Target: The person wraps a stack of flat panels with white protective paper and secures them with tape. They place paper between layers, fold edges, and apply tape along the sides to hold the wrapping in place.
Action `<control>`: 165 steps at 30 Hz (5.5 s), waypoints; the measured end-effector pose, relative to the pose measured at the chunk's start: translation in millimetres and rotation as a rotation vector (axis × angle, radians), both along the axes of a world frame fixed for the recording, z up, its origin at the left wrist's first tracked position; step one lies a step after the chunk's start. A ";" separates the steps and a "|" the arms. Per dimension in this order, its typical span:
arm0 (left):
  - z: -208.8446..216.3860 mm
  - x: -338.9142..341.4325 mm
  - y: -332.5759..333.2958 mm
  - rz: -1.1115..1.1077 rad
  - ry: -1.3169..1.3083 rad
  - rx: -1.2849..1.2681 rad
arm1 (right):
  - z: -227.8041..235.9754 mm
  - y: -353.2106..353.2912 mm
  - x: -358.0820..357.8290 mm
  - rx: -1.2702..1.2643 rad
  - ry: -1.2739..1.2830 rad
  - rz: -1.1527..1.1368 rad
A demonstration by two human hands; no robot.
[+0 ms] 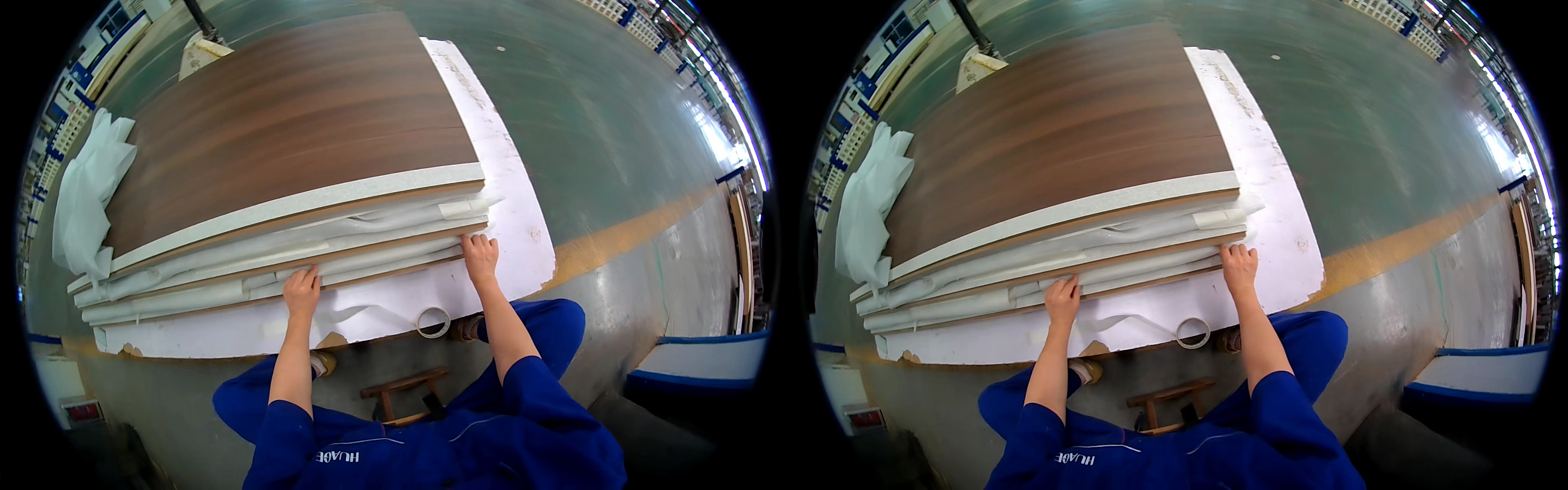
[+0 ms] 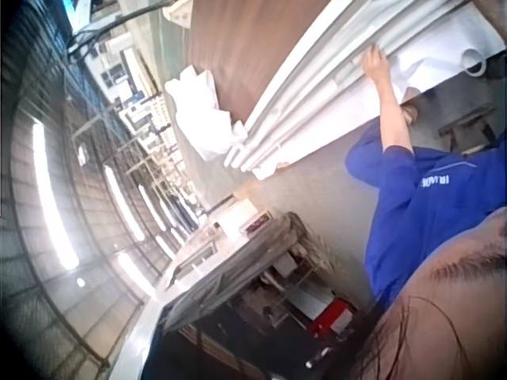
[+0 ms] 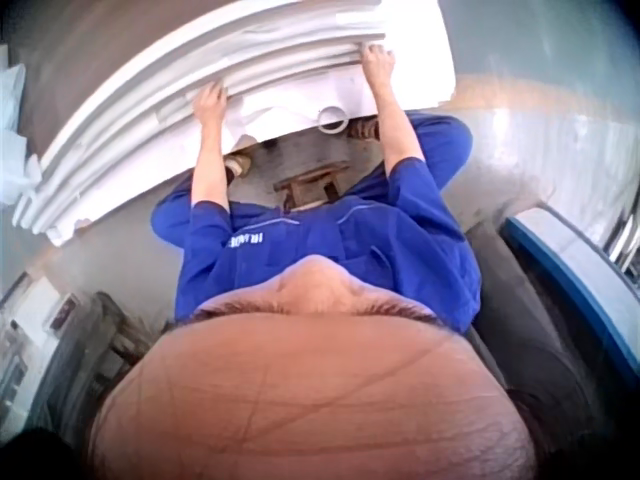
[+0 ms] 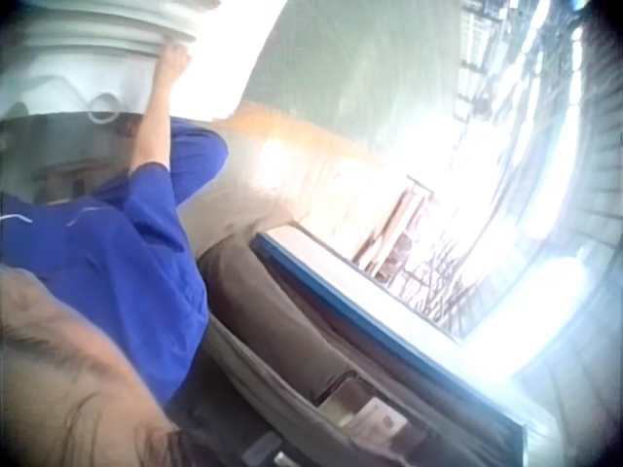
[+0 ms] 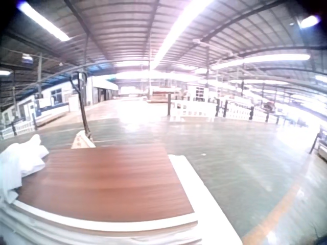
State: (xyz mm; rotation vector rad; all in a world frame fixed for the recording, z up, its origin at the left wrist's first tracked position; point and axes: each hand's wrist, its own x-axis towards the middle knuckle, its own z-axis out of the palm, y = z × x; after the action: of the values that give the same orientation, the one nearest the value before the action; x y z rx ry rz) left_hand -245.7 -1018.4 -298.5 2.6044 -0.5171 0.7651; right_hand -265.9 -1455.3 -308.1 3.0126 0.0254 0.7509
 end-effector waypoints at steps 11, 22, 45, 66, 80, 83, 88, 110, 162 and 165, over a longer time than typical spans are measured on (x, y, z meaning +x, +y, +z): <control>28.5 -30.9 6.5 0.077 0.047 -0.013 | 11.0 45.5 -30.5 0.329 0.087 -0.156; -43.8 -24.7 49.6 0.534 0.443 -1.856 | -11.1 66.8 -32.3 0.935 0.091 -0.206; -4.9 4.9 58.9 0.690 0.798 -1.803 | 4.9 168.6 11.4 2.308 0.737 -0.414; -85.8 -114.5 153.2 1.121 0.593 -0.425 | 36.0 124.7 -153.1 0.036 0.539 0.252; -70.9 -103.6 176.7 1.021 0.808 -0.160 | 3.3 68.4 -140.2 -0.108 0.855 0.393; -64.6 -100.7 184.7 0.988 0.842 -0.236 | 20.7 43.8 -113.5 -0.073 0.816 0.530; -61.7 -102.9 217.8 0.834 0.859 -0.393 | 76.0 19.5 -83.1 -0.040 0.737 0.902; -4.3 -31.4 191.3 0.612 0.552 -0.580 | 105.5 -95.7 -35.4 -0.065 0.442 0.056; 40.9 -32.5 141.5 0.770 0.367 -0.123 | 107.2 -69.7 -30.6 -0.239 0.321 0.011; 38.8 -32.7 145.1 0.768 0.350 -0.154 | 108.8 -63.9 -28.7 -0.238 0.348 -0.010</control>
State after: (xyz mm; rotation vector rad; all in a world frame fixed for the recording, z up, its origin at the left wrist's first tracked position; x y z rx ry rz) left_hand -278.4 -873.3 -259.7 2.6778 0.6528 0.4943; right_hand -294.6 -1519.1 -199.2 2.8679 0.1007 0.1964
